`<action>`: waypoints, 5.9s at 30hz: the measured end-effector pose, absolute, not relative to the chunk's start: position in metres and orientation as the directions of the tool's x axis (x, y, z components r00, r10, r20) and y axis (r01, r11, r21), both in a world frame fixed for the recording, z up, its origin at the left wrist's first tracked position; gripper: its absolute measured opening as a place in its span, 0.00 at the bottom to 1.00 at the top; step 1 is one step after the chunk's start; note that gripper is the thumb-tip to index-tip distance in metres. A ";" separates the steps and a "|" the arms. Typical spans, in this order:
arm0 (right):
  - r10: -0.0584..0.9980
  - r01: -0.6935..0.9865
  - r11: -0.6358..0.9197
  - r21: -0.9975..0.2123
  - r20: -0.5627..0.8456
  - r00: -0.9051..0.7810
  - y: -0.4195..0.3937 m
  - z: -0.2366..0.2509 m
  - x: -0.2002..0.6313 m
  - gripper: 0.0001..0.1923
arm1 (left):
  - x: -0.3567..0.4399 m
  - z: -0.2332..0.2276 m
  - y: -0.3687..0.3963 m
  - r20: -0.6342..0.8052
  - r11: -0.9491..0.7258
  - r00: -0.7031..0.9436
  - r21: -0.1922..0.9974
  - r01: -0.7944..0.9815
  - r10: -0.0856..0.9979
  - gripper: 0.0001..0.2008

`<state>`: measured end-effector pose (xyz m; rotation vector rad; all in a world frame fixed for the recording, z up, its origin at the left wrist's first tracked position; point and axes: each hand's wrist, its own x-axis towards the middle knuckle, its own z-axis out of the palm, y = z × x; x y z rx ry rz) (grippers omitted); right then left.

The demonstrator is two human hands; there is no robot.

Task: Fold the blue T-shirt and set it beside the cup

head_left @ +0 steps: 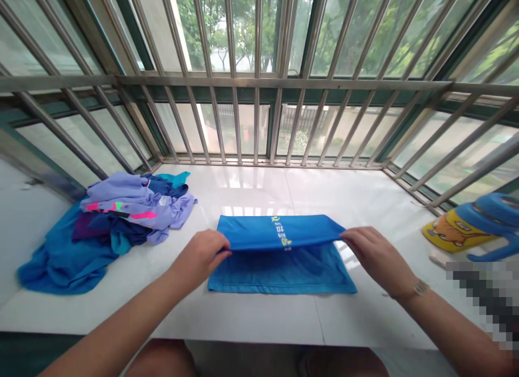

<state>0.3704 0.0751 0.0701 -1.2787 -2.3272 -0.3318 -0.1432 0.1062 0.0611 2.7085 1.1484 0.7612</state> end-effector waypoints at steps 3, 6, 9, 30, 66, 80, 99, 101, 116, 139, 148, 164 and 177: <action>0.713 0.806 0.592 0.020 0.453 -0.536 0.023 0.036 0.371 0.11 | -0.148 0.021 0.058 0.337 -0.724 0.645 0.230 0.650 0.686 0.06; 0.709 0.796 0.604 0.036 0.430 -0.558 -0.004 0.011 0.368 0.13 | -0.148 -0.003 0.029 0.330 -0.695 0.619 0.208 0.689 0.713 0.07; 0.710 0.808 0.588 0.032 0.458 -0.535 -0.010 0.006 0.364 0.11 | -0.148 -0.007 0.021 0.368 -0.672 0.578 0.222 0.706 0.728 0.08; 0.761 0.869 0.490 -0.065 0.519 -0.390 -0.007 0.023 0.306 0.11 | -0.127 0.010 0.032 0.430 -0.592 0.470 0.209 0.779 0.771 0.13; 0.895 0.629 -0.342 -0.699 -0.039 0.444 0.002 -0.001 0.362 0.20 | -0.178 -0.034 0.117 0.369 -0.268 0.109 0.415 0.869 0.923 0.21; 0.833 0.741 0.490 -0.460 0.496 -0.243 0.028 0.064 0.185 0.12 | -0.175 -0.025 0.124 0.338 -0.209 0.051 0.449 0.869 0.940 0.14; 0.771 0.677 0.622 -0.393 0.456 -0.444 -0.025 0.002 0.149 0.15 | -0.079 0.013 0.134 0.151 -0.252 0.202 0.615 0.747 0.968 0.10; 0.750 0.683 0.634 -0.361 0.503 -0.430 -0.029 0.008 0.152 0.13 | -0.067 0.028 0.142 0.158 -0.248 0.194 0.709 0.660 0.968 0.10; 0.705 0.711 0.651 -0.267 0.561 -0.435 -0.035 -0.017 0.140 0.12 | -0.086 0.015 0.147 -0.067 0.041 0.009 0.700 0.713 0.998 0.04; 0.984 0.984 -0.152 -0.095 0.081 0.159 -0.006 0.003 0.191 0.11 | -0.096 -0.043 -0.036 0.304 -0.715 0.677 0.020 0.698 0.670 0.35; 0.949 0.947 -0.303 -0.103 -0.126 0.290 0.028 0.028 0.226 0.13 | -0.173 -0.059 0.017 0.302 -0.418 0.367 0.127 0.900 0.880 0.31; 0.742 0.940 -0.253 -0.229 0.578 0.340 0.075 0.018 0.476 0.44 | -0.158 -0.037 0.019 0.237 -0.325 0.265 0.269 0.907 0.935 0.28; 0.930 0.995 0.029 -0.093 0.368 0.007 -0.007 -0.050 0.288 0.29 | -0.158 -0.034 0.020 0.213 -0.313 0.260 0.273 0.910 0.942 0.27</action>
